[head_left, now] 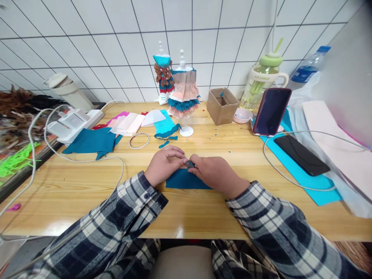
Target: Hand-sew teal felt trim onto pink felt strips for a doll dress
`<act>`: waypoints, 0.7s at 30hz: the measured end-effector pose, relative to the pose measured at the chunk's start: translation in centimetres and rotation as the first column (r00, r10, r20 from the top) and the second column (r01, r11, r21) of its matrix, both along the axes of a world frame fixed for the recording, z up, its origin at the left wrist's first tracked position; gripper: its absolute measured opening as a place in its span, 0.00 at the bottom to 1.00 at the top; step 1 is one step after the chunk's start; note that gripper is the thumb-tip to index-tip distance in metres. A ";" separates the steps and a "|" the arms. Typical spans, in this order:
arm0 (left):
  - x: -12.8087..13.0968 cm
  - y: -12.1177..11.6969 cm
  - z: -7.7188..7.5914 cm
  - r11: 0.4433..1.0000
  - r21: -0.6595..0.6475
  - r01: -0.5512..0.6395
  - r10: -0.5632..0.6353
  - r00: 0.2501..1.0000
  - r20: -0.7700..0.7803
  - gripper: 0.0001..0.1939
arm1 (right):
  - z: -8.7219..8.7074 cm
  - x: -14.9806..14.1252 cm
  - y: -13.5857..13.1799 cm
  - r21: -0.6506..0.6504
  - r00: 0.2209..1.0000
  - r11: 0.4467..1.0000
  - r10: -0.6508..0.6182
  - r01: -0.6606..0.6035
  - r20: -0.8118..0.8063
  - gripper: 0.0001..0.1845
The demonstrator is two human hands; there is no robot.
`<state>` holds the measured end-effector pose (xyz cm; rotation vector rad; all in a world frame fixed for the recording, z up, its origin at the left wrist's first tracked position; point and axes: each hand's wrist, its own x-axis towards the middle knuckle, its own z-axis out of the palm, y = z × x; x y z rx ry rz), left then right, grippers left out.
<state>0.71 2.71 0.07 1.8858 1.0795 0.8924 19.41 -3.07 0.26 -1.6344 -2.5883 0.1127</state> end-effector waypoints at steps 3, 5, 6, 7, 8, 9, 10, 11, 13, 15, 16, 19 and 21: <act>0.1 -0.2 0.0 0.999 0.032 -0.036 0.034 0.998 0.046 0.05 | 0.3 0.3 0.1 -0.004 1.000 1.000 -0.007 0.007 -0.020 0.18; 0.3 -0.4 0.0 0.996 0.059 -0.067 0.062 0.995 0.079 0.05 | 0.7 0.7 0.2 -0.008 0.999 1.000 -0.016 0.016 -0.047 0.16; 0.3 -0.5 0.0 0.996 0.055 -0.071 0.066 0.993 0.097 0.04 | 0.9 0.9 0.3 -0.008 0.998 1.000 -0.019 0.018 -0.059 0.15; 0.4 -0.6 -0.1 0.997 0.038 -0.069 0.064 0.991 0.118 0.05 | 1.1 1.0 0.3 -0.008 0.998 1.000 -0.019 0.018 -0.067 0.15; 0.4 -0.7 -0.1 0.998 0.015 -0.065 0.062 0.989 0.136 0.05 | 1.2 1.2 0.4 -0.009 0.997 1.000 -0.018 0.018 -0.073 0.14; 0.5 -0.7 -0.2 0.998 -0.003 -0.064 0.064 0.987 0.149 0.05 | 1.3 1.3 0.4 -0.009 0.997 1.000 -0.016 0.016 -0.076 0.14; 0.5 -0.8 -0.2 0.997 -0.008 -0.071 0.071 0.986 0.152 0.05 | 1.3 1.3 0.4 -0.009 0.997 1.000 -0.012 0.012 -0.077 0.14; 0.5 -0.9 -0.2 0.996 0.004 -0.084 0.083 0.986 0.145 0.05 | 1.2 1.2 0.4 -0.007 0.997 1.000 -0.010 0.009 -0.077 0.15; 0.4 -1.0 0.0 0.990 0.063 -0.123 0.116 0.986 0.116 0.05 | 1.0 1.0 0.3 -0.003 0.998 1.000 -0.011 0.011 -0.062 0.15; 0.2 -1.0 0.2 0.978 0.126 -0.168 0.155 0.983 0.101 0.05 | 0.9 0.7 0.2 -0.009 1.000 1.000 -0.005 0.005 -0.030 0.15; 0.1 -1.0 0.2 0.971 0.147 -0.191 0.176 0.979 0.104 0.05 | 0.9 0.6 0.1 -0.014 1.000 1.000 0.001 -0.002 -0.020 0.15; -0.3 -0.6 0.1 0.964 0.128 -0.233 0.216 0.967 0.137 0.05 | 1.1 0.8 0.2 -0.001 0.999 0.999 -0.035 0.035 -0.036 0.16; -0.3 -0.4 -0.3 0.977 0.057 -0.207 0.196 0.968 0.155 0.06 | 1.2 1.8 0.6 0.030 0.986 0.987 -0.159 0.160 -0.040 0.17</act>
